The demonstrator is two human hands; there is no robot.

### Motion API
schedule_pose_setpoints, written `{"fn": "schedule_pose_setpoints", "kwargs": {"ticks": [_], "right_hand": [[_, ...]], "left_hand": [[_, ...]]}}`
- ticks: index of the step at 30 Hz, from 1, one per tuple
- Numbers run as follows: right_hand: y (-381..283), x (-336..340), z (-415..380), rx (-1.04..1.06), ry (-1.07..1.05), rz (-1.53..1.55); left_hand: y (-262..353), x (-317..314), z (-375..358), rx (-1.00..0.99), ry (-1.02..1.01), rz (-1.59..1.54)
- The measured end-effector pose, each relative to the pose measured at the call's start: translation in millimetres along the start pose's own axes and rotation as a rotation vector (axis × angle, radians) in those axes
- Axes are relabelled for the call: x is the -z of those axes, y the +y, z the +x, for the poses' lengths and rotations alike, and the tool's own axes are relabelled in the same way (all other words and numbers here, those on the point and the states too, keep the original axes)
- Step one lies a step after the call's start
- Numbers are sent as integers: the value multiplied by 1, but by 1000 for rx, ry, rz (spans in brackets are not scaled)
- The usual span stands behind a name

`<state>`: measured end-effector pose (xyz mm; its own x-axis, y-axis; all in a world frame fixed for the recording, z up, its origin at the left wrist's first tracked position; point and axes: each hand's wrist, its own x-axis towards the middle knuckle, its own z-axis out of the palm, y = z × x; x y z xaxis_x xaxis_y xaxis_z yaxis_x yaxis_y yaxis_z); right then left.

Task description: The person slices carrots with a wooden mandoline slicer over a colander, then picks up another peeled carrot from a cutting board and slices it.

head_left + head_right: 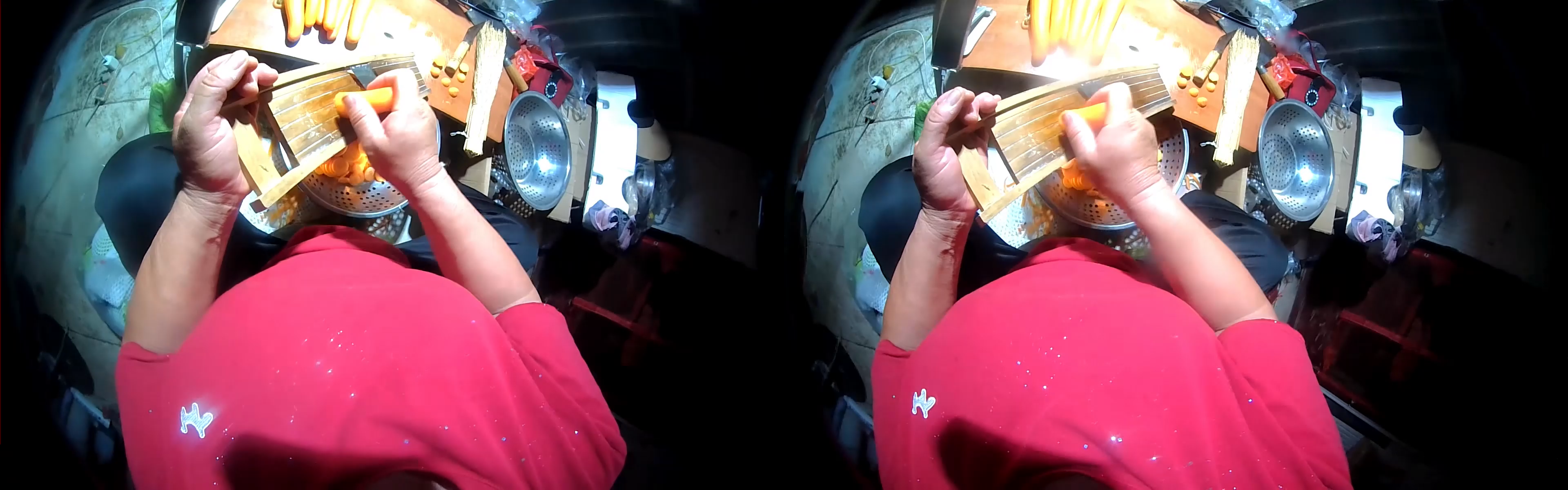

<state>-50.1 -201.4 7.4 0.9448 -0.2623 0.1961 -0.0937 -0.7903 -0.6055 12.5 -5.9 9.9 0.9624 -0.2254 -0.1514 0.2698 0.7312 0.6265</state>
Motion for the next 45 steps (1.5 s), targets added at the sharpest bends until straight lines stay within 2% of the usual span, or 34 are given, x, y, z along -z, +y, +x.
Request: {"fn": "schedule_pose_setpoints", "kwargs": {"ticks": [1,3,5,8,9,11,13,16,17,20,22,25,26,27,29,30,33,35,37,39,41,45], "right_hand": [[-3,-1,-3,41,20,29],[28,-4,14,-138,-19,-59],[64,-6,33,-281,29,-82],[68,-6,34,-230,59,-137],[49,-1,29,-270,13,52],[22,-3,12,-146,-60,-67],[-2,1,-3,-25,-29,13],[37,-3,19,-221,-31,-140],[64,-10,29,-282,52,-135],[69,-8,35,-246,57,-148],[44,-5,23,-220,-27,-25],[-5,0,-2,-85,-68,-44],[1,-1,0,-92,-79,-63],[10,-1,8,-195,-102,-142],[46,-7,26,-306,2,-209],[58,-3,34,-376,-3,-137],[60,-7,32,-287,40,-103],[35,-4,19,-272,-87,-57],[0,-2,1,-98,-81,-57],[11,-6,4,-130,-58,-87],[38,-7,24,-334,-56,-186],[71,-9,35,-349,-7,-192]], "left_hand": [[-1,1,-1,2,-3,3],[-4,2,-2,-19,-36,-64],[-2,1,-1,-21,-36,-38],[0,-1,0,-37,-28,-23],[-1,-1,0,-35,-18,-28],[-1,-1,1,-30,-22,-37],[-2,1,-2,-11,-30,-36],[-3,1,-2,-40,-43,-19],[-3,1,-3,-39,-43,-19],[0,0,0,-35,-45,-17],[-1,1,-1,-37,-34,-46],[-3,2,-2,-16,-28,-59],[-2,2,-2,-3,-36,-66],[-2,1,-2,-5,-38,-65],[-3,1,-3,-30,-48,-35],[-3,0,-3,-30,-48,-36],[-1,-1,-1,-49,-29,-6],[-3,1,0,-37,-44,-43],[-1,1,-1,-15,-18,-29],[-2,0,-1,1,-3,-15],[-2,0,-2,-22,-25,7],[0,-2,0,-28,-17,9]]}}
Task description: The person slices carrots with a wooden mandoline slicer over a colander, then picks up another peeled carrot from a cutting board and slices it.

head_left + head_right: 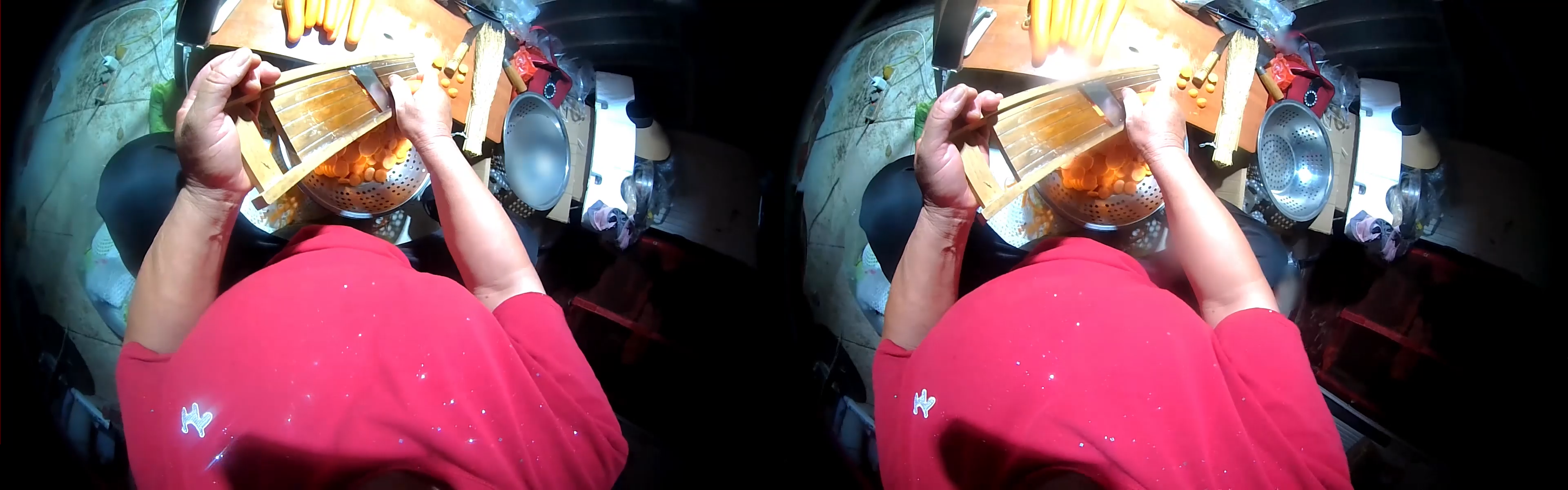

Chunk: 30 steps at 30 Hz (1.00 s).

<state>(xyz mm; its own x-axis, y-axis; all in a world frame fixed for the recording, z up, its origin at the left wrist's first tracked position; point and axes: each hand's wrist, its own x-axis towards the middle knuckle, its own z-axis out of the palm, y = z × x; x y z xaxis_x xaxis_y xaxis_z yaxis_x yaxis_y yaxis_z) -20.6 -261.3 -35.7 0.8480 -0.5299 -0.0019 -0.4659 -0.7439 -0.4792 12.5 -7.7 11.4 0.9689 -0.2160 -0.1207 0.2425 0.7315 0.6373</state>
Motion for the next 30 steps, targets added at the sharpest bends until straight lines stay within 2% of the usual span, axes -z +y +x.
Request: {"fn": "schedule_pose_setpoints", "kwargs": {"ticks": [4,6,8,11,15,18,20,22,24,26,27,28,30], "right_hand": [[6,-1,-1,54,17,87],[5,6,-2,-8,-112,151],[18,1,3,14,-106,210],[17,6,-1,6,-144,547],[8,17,-9,-67,-177,555],[14,12,-8,-8,-114,532],[19,5,-8,75,-39,393],[6,9,-18,90,-49,363],[-16,16,-37,263,-114,535],[-34,19,-58,475,-27,385],[-38,20,-62,496,29,364],[-33,18,-57,496,28,364],[-13,14,-33,358,5,258]], "left_hand": [[-1,4,3,4,-18,-6],[0,4,4,11,-23,-12],[0,4,4,-18,-17,15],[0,4,5,-24,-46,9],[0,5,6,-26,-45,10],[0,4,5,-8,4,41],[-1,4,4,-18,-17,1],[-1,3,4,-14,-15,1],[-1,3,4,-13,-10,2],[-1,2,4,-11,0,1],[-1,2,3,-11,3,1],[0,1,1,-5,16,24],[0,1,0,0,28,47]]}}
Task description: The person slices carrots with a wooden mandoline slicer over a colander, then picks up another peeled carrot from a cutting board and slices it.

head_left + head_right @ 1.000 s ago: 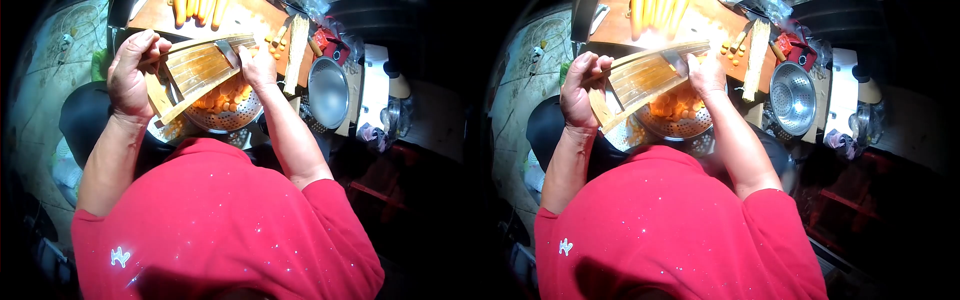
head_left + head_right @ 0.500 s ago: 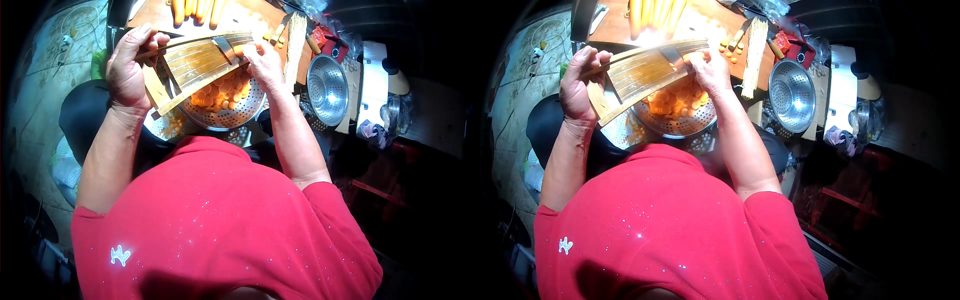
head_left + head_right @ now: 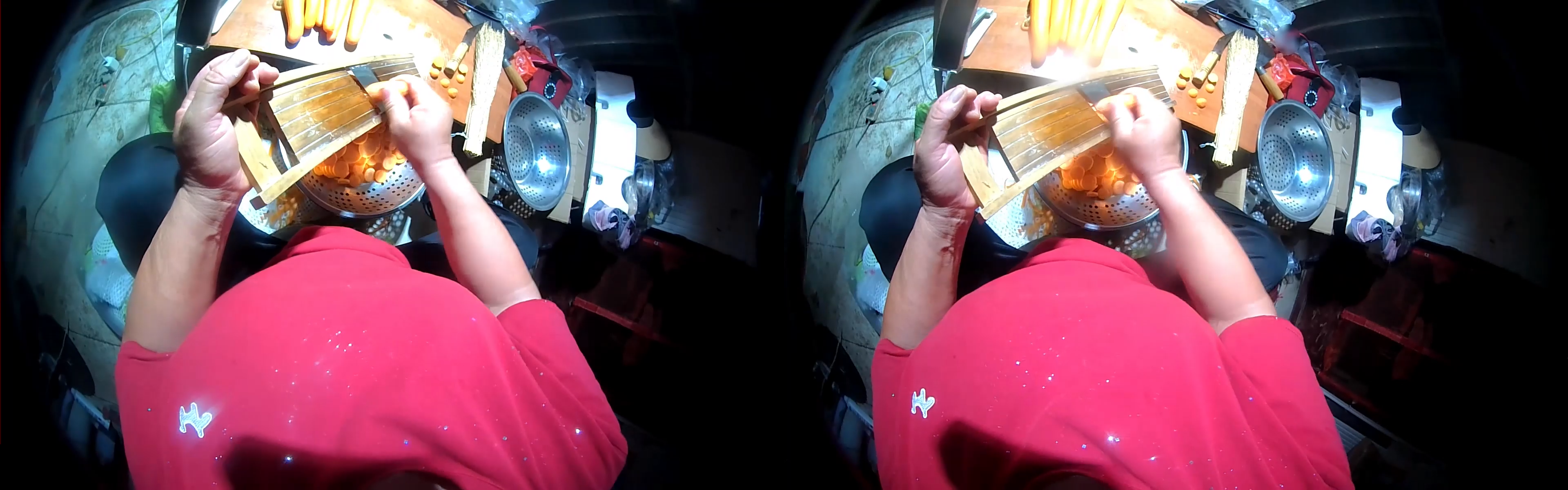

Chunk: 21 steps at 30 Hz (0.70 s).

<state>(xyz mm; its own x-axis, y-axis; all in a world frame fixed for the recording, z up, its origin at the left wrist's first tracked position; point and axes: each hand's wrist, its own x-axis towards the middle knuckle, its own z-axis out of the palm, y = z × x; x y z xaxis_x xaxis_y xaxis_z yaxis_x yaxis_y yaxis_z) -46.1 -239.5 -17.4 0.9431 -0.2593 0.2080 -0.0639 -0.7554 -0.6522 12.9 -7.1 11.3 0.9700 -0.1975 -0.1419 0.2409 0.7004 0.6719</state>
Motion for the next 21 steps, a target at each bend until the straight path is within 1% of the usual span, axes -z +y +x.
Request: {"fn": "schedule_pose_setpoints", "kwargs": {"ticks": [1,2,4,6,7,8,10,11,12,14,15,17,18,20,21], "right_hand": [[8,2,8,-182,-31,197],[38,-4,18,-285,21,93],[29,2,20,-238,15,9],[9,2,5,-237,-49,396],[4,-4,-3,-149,-20,290],[-19,-3,-12,-49,-65,259],[-34,-3,-21,85,16,176],[-21,-6,-16,46,64,143],[-2,-6,-7,-144,-17,278],[33,-4,15,-347,-23,141],[26,-2,15,-344,-22,142],[13,0,9,-224,-48,268],[0,-3,0,-175,-49,283],[-33,-6,-18,72,-6,107],[-33,-6,-19,65,10,145]], "left_hand": [[0,0,0,3,-10,-9],[0,0,0,6,-22,-18],[0,-1,2,-12,-29,-43],[-2,0,0,-10,-24,-71],[-1,-1,1,-4,-32,-67],[-1,1,0,7,-40,-59],[-3,3,-2,6,-49,-66],[-4,2,-2,-4,-62,-79],[-3,2,-1,-7,-66,-77],[-3,2,-2,-6,-65,-78],[-3,2,-1,-6,-58,-67],[-2,2,0,-10,-61,-79],[-3,3,-1,-6,-61,-88],[-2,1,-2,-3,-40,-78],[-1,0,-4,8,-27,-66]]}}
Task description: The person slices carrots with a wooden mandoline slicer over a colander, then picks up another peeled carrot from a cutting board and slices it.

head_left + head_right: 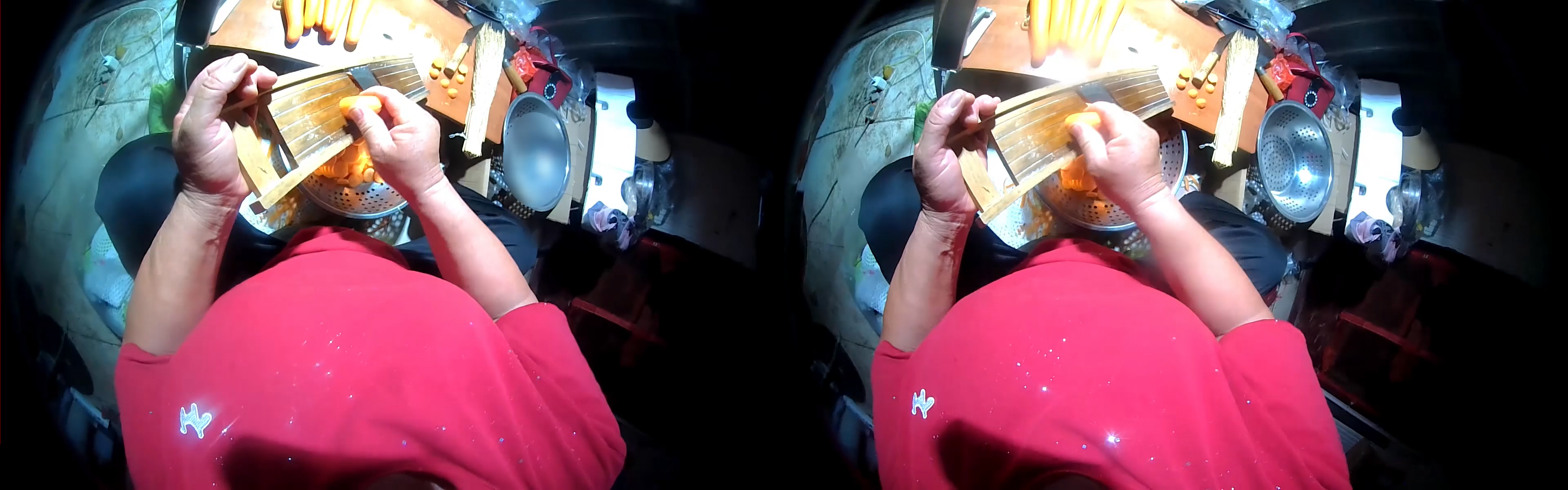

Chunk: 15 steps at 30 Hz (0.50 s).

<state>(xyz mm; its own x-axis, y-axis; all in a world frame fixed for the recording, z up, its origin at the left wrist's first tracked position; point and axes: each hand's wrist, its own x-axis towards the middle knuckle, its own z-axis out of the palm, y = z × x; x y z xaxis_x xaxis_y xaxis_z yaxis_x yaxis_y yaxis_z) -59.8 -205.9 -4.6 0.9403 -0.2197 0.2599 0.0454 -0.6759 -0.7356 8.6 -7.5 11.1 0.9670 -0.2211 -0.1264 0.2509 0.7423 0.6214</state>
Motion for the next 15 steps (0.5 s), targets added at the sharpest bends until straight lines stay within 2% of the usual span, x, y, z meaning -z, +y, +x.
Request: {"fn": "schedule_pose_setpoints", "kwargs": {"ticks": [4,5,7,9,11,15], "right_hand": [[58,10,33,-385,-15,-68],[68,8,35,-385,-7,-77],[38,13,29,-354,-68,31],[8,5,12,-202,-40,-16],[8,-2,5,-39,22,-59],[39,11,31,-400,-35,-202]], "left_hand": [[-1,3,-1,-11,-33,14],[-1,3,0,-12,-29,10],[0,2,2,-13,-22,-2],[-1,3,3,-11,-38,-30],[-1,0,2,14,-3,-56],[-1,3,2,-6,-14,-10]]}}
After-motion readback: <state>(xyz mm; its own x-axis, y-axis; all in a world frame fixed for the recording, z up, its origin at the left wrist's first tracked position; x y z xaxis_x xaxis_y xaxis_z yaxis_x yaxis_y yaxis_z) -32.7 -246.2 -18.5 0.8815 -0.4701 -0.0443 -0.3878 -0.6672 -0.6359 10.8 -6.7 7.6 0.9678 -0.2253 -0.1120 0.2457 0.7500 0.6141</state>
